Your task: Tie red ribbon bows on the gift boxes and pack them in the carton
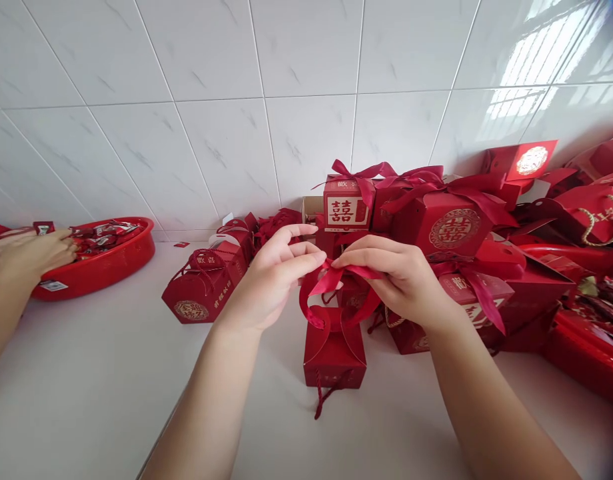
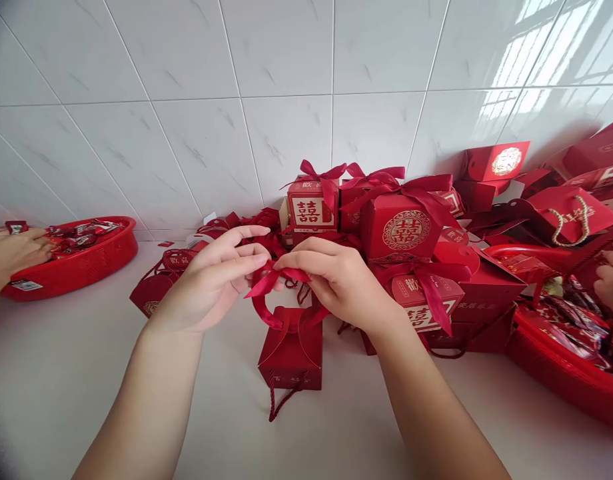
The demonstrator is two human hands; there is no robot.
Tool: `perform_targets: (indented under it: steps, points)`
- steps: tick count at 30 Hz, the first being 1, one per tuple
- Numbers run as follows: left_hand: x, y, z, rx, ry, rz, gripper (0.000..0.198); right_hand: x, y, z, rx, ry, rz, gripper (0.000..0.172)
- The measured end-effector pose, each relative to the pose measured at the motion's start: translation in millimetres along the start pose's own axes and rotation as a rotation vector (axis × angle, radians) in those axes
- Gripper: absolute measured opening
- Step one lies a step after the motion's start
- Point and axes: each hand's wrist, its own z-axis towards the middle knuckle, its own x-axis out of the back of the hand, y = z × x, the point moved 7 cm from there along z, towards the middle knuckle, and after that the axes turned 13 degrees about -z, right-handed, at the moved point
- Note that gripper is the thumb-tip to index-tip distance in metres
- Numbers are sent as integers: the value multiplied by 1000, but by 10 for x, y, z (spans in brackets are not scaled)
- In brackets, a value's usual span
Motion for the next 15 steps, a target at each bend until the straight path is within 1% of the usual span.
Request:
perform_targets:
  steps: [2, 4, 7, 9, 11, 13, 15]
  points:
    - [10, -19, 2, 35, 21, -3, 33, 14, -20, -4, 50, 17, -104, 34]
    - [-18, -30, 1, 45, 16, -6, 27, 17, -36, 2, 92, 52, -179, 35]
    - [-95, -8, -13, -40, -4, 24, 17, -6, -37, -1, 127, 88, -230, 33]
    - [-127, 42, -46, -172, 17, 166, 15, -22, -12, -37, 101, 101, -233, 32]
    - [-164, 131, -116, -378, 36, 435, 14, 10, 15, -124, 34, 155, -240, 34]
    - [-208, 210, -228, -609, 18, 739, 14, 111, 17, -272, -58, 258, -282, 38]
    - [-168, 242, -345, -773, 2, 962, 15, 249, -14, -462, -159, 350, -356, 37]
